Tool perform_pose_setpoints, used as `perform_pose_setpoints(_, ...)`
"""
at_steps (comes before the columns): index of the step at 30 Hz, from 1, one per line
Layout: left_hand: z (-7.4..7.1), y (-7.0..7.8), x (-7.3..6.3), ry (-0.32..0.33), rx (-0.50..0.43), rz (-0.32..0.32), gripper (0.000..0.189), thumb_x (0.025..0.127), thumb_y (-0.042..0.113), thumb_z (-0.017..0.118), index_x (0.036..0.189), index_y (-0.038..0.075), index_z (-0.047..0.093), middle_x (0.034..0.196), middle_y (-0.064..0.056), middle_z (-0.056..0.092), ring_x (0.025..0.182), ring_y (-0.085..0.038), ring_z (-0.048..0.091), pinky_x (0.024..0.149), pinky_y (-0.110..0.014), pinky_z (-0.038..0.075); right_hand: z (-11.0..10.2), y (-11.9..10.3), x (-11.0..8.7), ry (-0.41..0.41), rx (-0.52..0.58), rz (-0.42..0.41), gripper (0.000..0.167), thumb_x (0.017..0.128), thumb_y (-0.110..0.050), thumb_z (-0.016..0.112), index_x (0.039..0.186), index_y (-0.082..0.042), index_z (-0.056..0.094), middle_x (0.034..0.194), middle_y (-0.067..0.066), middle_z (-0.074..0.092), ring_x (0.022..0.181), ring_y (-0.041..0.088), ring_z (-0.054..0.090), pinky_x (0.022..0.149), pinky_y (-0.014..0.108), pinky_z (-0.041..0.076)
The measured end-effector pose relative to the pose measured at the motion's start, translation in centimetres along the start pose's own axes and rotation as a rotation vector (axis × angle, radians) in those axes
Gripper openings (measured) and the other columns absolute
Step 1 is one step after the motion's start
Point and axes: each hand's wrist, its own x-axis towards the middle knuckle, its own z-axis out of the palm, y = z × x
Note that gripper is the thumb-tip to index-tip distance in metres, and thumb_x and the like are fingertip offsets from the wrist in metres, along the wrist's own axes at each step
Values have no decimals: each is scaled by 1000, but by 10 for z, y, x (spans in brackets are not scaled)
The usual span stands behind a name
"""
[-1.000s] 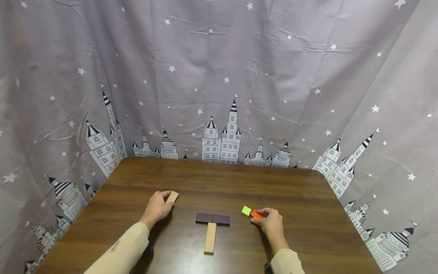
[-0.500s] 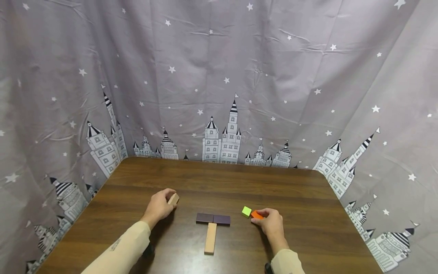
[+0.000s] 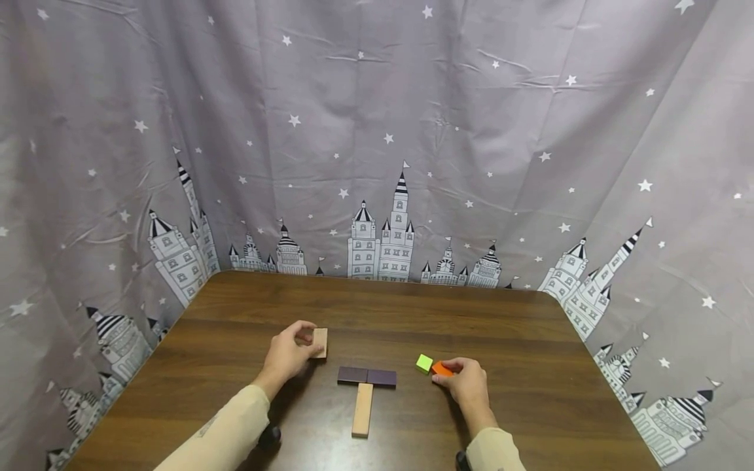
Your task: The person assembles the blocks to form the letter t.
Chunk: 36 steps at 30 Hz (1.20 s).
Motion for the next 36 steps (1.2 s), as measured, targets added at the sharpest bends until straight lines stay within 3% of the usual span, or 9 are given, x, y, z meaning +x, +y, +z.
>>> perform_pose_setpoints(8,29,14,-3,-71,-117,-40,36,82,6,83,114,10,69,92,-3,67,85,-20,67,67,-34,54,1,0,0,6,-5,-5,38,71,-14,93,103,0,78,104,19,73,96,35,64,84,50,48)
perform_pose_setpoints(11,38,19,-5,-92,-127,-24,36,83,5,82,116,9,68,93,-3,66,83,-19,66,67,-34,54,1,0,0,4,-6,-4,38,72,-14,92,104,1,78,104,19,73,97,35,64,84,50,48)
perform_pose_setpoints(24,62,40,-9,-162,-81,78,39,85,4,80,122,3,65,96,-5,65,83,-17,66,70,-33,55,1,2,2,2,-11,-4,38,72,-14,92,104,1,77,103,19,73,95,34,64,83,50,49)
perform_pose_setpoints(36,74,43,-7,-201,24,107,39,85,5,80,121,5,65,97,-3,65,79,-15,61,71,-36,53,1,1,2,-5,-3,-2,38,74,-14,91,106,1,77,107,20,72,101,38,63,87,52,47)
